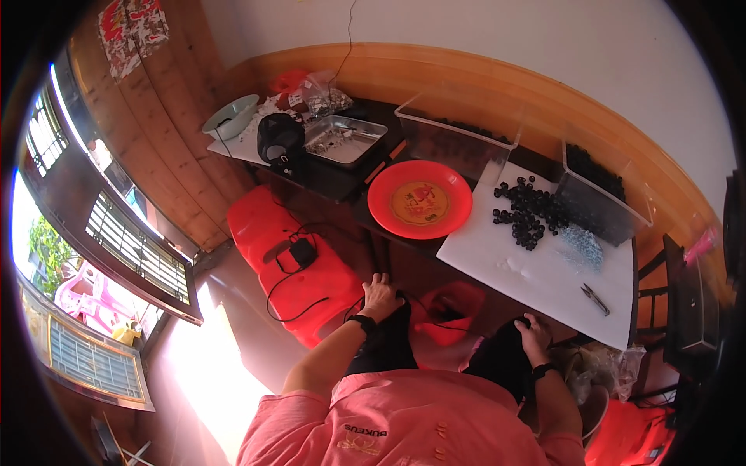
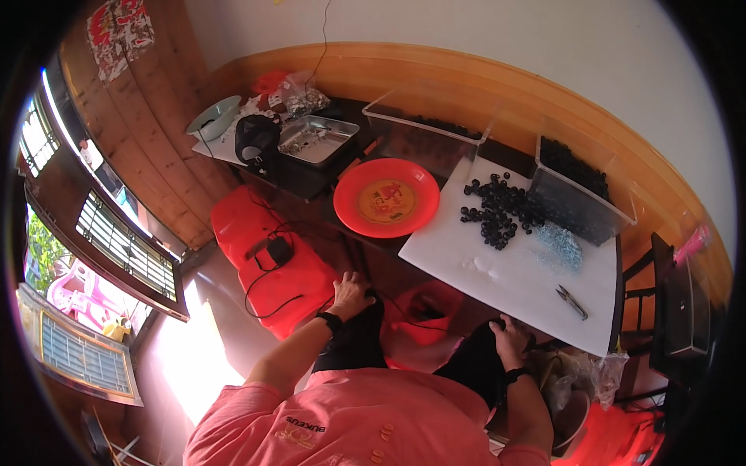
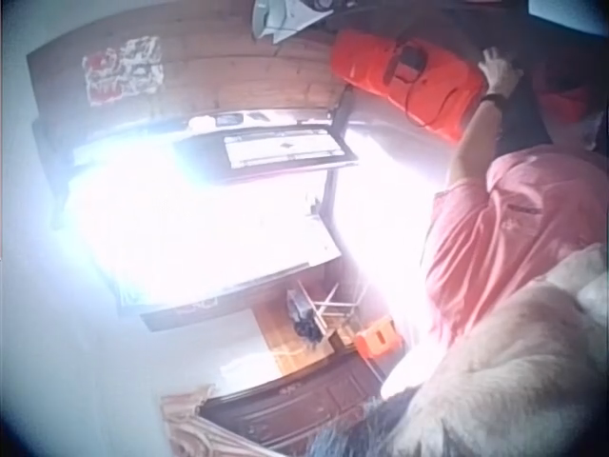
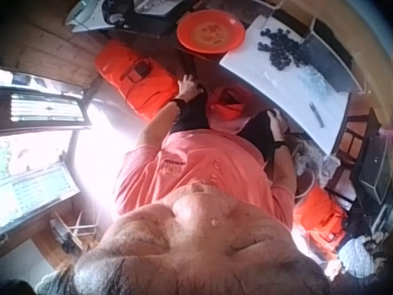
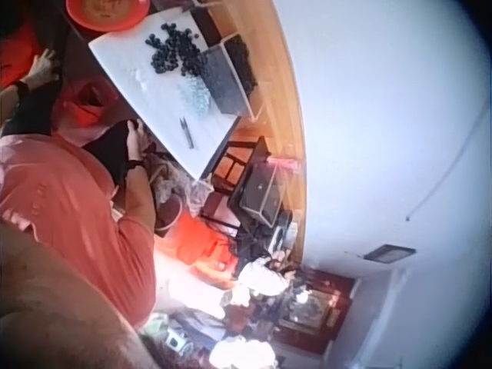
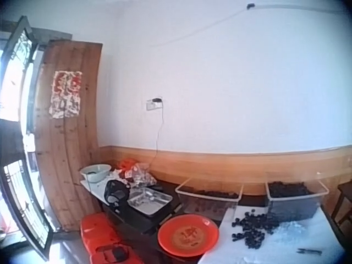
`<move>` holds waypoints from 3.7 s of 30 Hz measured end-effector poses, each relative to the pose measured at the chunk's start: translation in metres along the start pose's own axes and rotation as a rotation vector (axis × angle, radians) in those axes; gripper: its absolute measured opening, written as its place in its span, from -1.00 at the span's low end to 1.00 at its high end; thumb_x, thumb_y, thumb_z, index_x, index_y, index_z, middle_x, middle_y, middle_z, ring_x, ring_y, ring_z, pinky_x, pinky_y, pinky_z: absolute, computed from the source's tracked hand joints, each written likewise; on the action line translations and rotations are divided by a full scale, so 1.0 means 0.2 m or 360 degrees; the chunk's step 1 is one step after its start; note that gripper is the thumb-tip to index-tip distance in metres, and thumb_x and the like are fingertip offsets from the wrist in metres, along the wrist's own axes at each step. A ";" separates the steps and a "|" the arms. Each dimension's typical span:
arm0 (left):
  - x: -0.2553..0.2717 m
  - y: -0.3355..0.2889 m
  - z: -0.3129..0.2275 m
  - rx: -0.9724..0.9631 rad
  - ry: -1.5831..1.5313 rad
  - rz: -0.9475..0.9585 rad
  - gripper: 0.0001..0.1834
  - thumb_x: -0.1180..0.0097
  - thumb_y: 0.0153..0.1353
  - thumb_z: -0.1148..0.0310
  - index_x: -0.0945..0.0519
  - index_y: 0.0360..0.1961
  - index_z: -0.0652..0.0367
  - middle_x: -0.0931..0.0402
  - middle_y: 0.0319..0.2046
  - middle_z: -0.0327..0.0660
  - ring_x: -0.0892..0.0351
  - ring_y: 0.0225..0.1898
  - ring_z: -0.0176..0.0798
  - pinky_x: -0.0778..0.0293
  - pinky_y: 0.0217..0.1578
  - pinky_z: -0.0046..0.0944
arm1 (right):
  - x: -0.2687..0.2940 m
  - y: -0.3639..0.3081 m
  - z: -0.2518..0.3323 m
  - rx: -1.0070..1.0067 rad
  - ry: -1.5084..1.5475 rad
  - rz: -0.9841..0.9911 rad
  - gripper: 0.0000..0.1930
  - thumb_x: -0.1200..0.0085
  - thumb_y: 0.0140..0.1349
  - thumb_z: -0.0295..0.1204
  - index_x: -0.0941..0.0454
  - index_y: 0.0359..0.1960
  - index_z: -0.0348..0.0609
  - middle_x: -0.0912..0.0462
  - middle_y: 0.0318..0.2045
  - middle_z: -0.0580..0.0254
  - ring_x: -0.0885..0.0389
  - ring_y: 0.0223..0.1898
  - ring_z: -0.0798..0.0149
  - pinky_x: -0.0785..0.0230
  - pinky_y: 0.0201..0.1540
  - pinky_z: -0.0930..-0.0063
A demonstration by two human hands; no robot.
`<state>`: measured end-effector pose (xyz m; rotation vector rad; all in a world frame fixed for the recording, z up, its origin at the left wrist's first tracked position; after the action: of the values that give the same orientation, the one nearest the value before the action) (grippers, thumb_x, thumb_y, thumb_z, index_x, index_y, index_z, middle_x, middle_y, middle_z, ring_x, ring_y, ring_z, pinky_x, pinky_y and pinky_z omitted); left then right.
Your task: The recorder is sorting black beads into small plastic bags and then placing them into a larger storage bag.
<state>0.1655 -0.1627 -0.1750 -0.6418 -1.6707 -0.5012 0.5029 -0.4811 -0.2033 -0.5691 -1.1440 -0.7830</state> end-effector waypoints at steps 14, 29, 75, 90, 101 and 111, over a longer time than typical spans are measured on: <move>0.03 -0.03 -0.08 -0.0221 -0.0088 -0.0058 -0.64 -0.24 0.00 -0.02 -0.72 -0.31 -0.02 -0.61 -0.15 -0.21 -0.46 0.07 -0.07 -0.40 -0.09 0.16 | 0.11 -0.07 0.07 0.0203 0.0193 -0.0088 -0.49 -0.17 0.16 0.02 -0.59 0.05 0.01 -0.67 -0.12 -0.09 -0.60 -0.02 -0.15 -0.36 0.13 0.08; 0.02 -0.22 0.01 -0.0273 -0.0043 -0.0013 -0.41 -0.32 0.07 0.06 -0.49 0.11 0.00 -0.37 0.22 -0.01 -0.35 0.18 0.18 -0.41 -0.01 0.21 | -0.01 -0.07 0.02 -0.0031 0.0148 0.0066 -0.39 0.01 0.24 0.13 -0.50 0.21 0.06 -0.56 0.14 -0.08 -0.44 0.24 -0.16 -0.04 0.34 -0.17; -0.24 0.30 -0.44 -0.0012 0.0115 0.0573 -0.04 -0.28 -0.04 -0.22 -0.33 0.40 -0.14 0.00 0.50 0.01 0.09 0.48 0.30 -0.07 0.31 0.40 | -0.01 -0.21 0.13 -0.0202 0.0194 0.0484 -0.24 -0.11 0.19 0.08 -0.26 0.42 0.17 -0.16 0.40 -0.06 -0.07 0.37 -0.31 -0.12 0.20 -0.31; -0.26 0.25 -0.22 0.0007 -0.0156 0.0465 -0.24 -0.31 0.01 -0.13 -0.42 0.29 -0.33 -0.12 0.45 -0.07 -0.04 0.42 0.31 -0.13 0.28 0.40 | 0.04 -0.30 0.23 -0.0386 -0.0150 0.0710 -0.14 -0.04 0.25 0.17 0.02 0.52 0.28 0.13 0.48 -0.33 -0.30 0.23 -0.50 -0.44 -0.12 -0.26; -0.24 0.22 -0.19 0.0006 -0.0240 0.0461 -0.19 -0.32 -0.02 -0.16 -0.44 0.26 -0.10 -0.24 0.36 -0.02 -0.15 0.36 0.27 -0.24 0.24 0.32 | 0.04 -0.27 0.21 -0.0375 -0.0359 0.0568 -0.06 -0.04 0.19 0.25 0.01 0.53 0.19 -0.08 0.38 -0.42 -0.49 0.04 -0.46 -0.47 -0.35 -0.19; -0.22 0.22 -0.20 -0.0045 -0.0324 0.0413 -0.18 -0.32 -0.03 -0.15 -0.46 0.25 -0.03 -0.27 0.32 -0.01 -0.17 0.33 0.27 -0.25 0.20 0.33 | 0.04 -0.27 0.19 -0.0310 -0.0419 0.0524 -0.07 0.02 0.19 0.28 0.00 0.53 0.17 -0.14 0.33 -0.45 -0.55 -0.06 -0.43 -0.47 -0.46 -0.18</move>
<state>0.2297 -0.1624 -0.2120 -0.9415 -1.7394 -0.2802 0.4395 -0.4869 -0.1834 -1.0193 -1.1795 -0.5466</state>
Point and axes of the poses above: each hand's wrist, its own y-axis towards the middle knuckle, its own x-axis out of the back of the hand, z = x × y, the point moved 8 cm from there along y, towards the middle knuckle
